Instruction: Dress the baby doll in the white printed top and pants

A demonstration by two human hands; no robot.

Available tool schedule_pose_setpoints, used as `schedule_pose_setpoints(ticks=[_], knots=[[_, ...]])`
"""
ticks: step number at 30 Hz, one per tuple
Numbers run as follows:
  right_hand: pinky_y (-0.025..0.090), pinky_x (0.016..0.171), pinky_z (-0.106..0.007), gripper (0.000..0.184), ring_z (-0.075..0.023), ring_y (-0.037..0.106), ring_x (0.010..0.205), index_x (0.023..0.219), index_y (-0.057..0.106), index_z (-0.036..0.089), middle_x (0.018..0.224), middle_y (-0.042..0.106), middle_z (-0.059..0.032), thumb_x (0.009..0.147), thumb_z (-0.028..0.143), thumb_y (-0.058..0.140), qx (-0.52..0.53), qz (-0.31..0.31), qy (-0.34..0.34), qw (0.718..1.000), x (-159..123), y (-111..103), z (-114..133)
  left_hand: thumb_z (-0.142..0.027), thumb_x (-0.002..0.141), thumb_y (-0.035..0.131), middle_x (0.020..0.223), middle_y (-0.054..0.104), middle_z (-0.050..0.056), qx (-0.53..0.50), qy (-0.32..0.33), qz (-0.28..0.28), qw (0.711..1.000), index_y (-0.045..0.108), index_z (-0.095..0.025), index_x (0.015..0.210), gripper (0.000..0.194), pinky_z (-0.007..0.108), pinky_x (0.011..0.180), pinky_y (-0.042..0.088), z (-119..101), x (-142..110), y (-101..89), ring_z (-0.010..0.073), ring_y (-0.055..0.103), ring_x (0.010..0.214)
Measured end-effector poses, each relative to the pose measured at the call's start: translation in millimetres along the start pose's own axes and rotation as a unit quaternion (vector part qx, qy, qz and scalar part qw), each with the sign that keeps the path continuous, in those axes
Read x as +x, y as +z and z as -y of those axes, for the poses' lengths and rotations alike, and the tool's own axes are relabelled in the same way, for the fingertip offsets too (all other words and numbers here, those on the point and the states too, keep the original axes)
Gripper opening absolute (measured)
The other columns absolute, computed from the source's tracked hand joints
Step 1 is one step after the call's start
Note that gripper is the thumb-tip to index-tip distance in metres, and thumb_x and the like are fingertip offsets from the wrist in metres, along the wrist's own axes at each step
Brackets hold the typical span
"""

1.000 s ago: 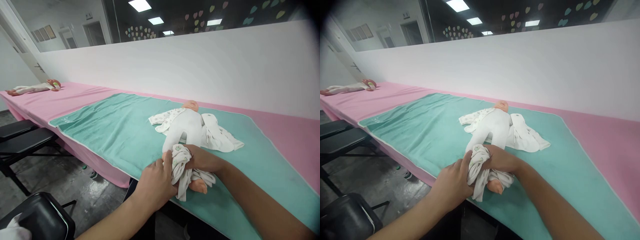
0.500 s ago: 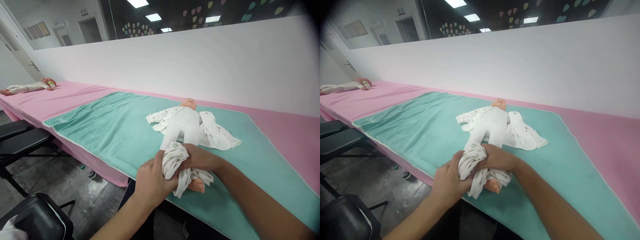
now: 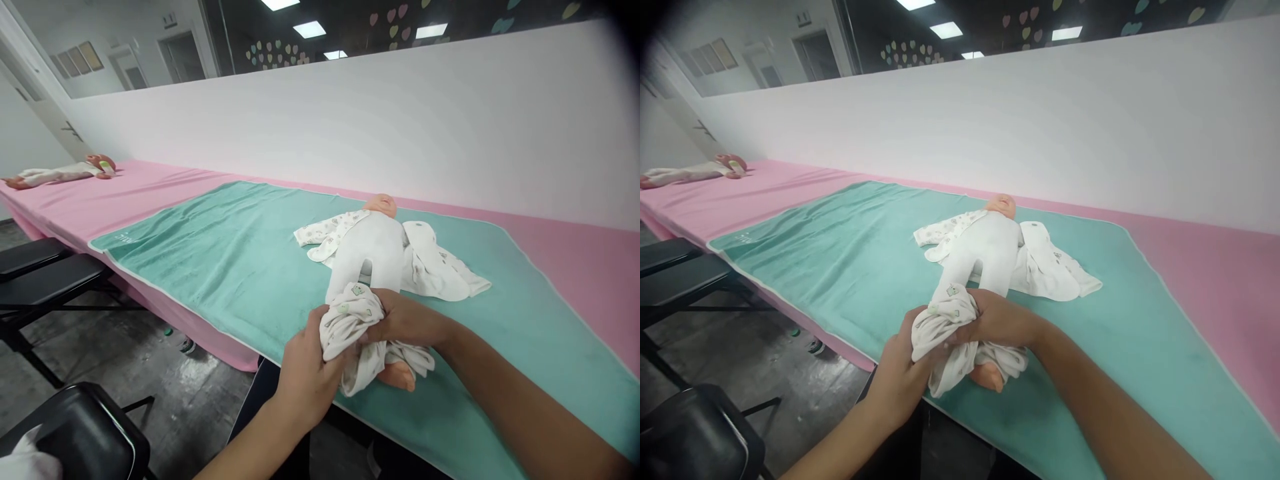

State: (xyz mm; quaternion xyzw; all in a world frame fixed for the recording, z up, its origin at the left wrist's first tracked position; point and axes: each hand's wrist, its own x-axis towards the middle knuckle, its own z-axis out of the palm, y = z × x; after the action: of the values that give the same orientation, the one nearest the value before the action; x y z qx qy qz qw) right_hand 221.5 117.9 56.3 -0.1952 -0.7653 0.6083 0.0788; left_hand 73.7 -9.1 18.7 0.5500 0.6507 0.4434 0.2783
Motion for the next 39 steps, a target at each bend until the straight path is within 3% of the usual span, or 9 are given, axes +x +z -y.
schedule_pose_setpoints(ticks=[8,15,20,25,30,33,39], knots=[[0.047,0.08,-0.035,0.039,-0.0219,0.059,0.094,0.112,0.054,0.021,0.103,0.063,-0.0052,0.08,0.041,0.059,0.048,-0.042,0.02,0.998,2.8,4.5,-1.4,-0.039,0.09,0.041,0.112,0.06,0.002,-0.164,0.0,-0.036,0.986,0.049,-0.024,0.115,0.031,0.026,0.081,0.043,-2.2,4.5,-1.5,0.017,0.055,0.098],[0.047,0.08,-0.035,0.044,-0.0235,0.057,0.096,0.118,0.052,0.024,0.108,0.061,-0.0056,0.082,0.049,0.053,0.01,-0.096,0.037,0.995,4.6,10.5,5.5,-0.037,0.091,0.037,0.114,0.058,0.004,-0.158,0.003,-0.044,0.986,0.047,-0.025,0.119,0.032,0.027,0.082,0.043,-1.0,4.1,-1.6,0.018,0.053,0.1],[0.045,0.082,-0.035,0.044,-0.0226,0.057,0.095,0.117,0.052,0.023,0.108,0.06,-0.0059,0.082,0.049,0.052,0.026,-0.076,0.016,0.997,3.3,10.6,4.4,-0.025,0.088,0.041,0.107,0.06,0.003,-0.112,0.011,-0.054,0.992,0.046,-0.024,0.117,0.03,0.028,0.078,0.043,5.8,3.8,-0.9,0.0179,0.055,0.094],[0.046,0.078,-0.033,0.045,-0.0202,0.057,0.091,0.116,0.052,0.02,0.106,0.06,-0.0065,0.08,0.047,0.056,0.084,-0.057,0.012,0.995,2.7,8.8,0.2,-0.021,0.079,0.05,0.088,0.062,0.0,-0.103,-0.036,-0.052,0.993,0.047,-0.022,0.105,0.027,0.025,0.067,0.044,7.8,7.2,-1.1,0.0164,0.057,0.079],[0.046,0.078,-0.033,0.046,-0.0202,0.057,0.093,0.115,0.053,0.02,0.106,0.06,-0.0068,0.077,0.044,0.062,0.104,-0.049,0.002,0.993,4.0,10.6,-2.9,-0.029,0.076,0.057,0.077,0.061,0.0,-0.191,-0.099,-0.033,0.976,0.048,-0.019,0.096,0.024,0.023,0.058,0.043,-0.3,11.6,-4.6,0.0146,0.056,0.069],[0.046,0.079,-0.034,0.047,-0.021,0.057,0.093,0.114,0.053,0.02,0.108,0.06,-0.0066,0.076,0.045,0.063,0.088,-0.069,-0.002,0.994,4.2,12.2,-4.1,-0.031,0.076,0.056,0.072,0.058,-0.002,-0.247,-0.122,-0.028,0.961,0.048,-0.019,0.095,0.024,0.02,0.054,0.041,-6.7,12.7,-8.5,0.0126,0.054,0.063],[0.046,0.08,-0.037,0.042,-0.023,0.058,0.095,0.108,0.057,0.02,0.106,0.062,-0.0063,0.076,0.046,0.062,0.026,-0.103,0.016,0.994,2.1,14.3,-0.2,-0.027,0.074,0.054,0.076,0.057,-0.002,-0.255,-0.13,-0.019,0.958,0.052,-0.02,0.093,0.021,0.022,0.06,0.041,-16.8,7.5,-16.1,0.014,0.053,0.07]])
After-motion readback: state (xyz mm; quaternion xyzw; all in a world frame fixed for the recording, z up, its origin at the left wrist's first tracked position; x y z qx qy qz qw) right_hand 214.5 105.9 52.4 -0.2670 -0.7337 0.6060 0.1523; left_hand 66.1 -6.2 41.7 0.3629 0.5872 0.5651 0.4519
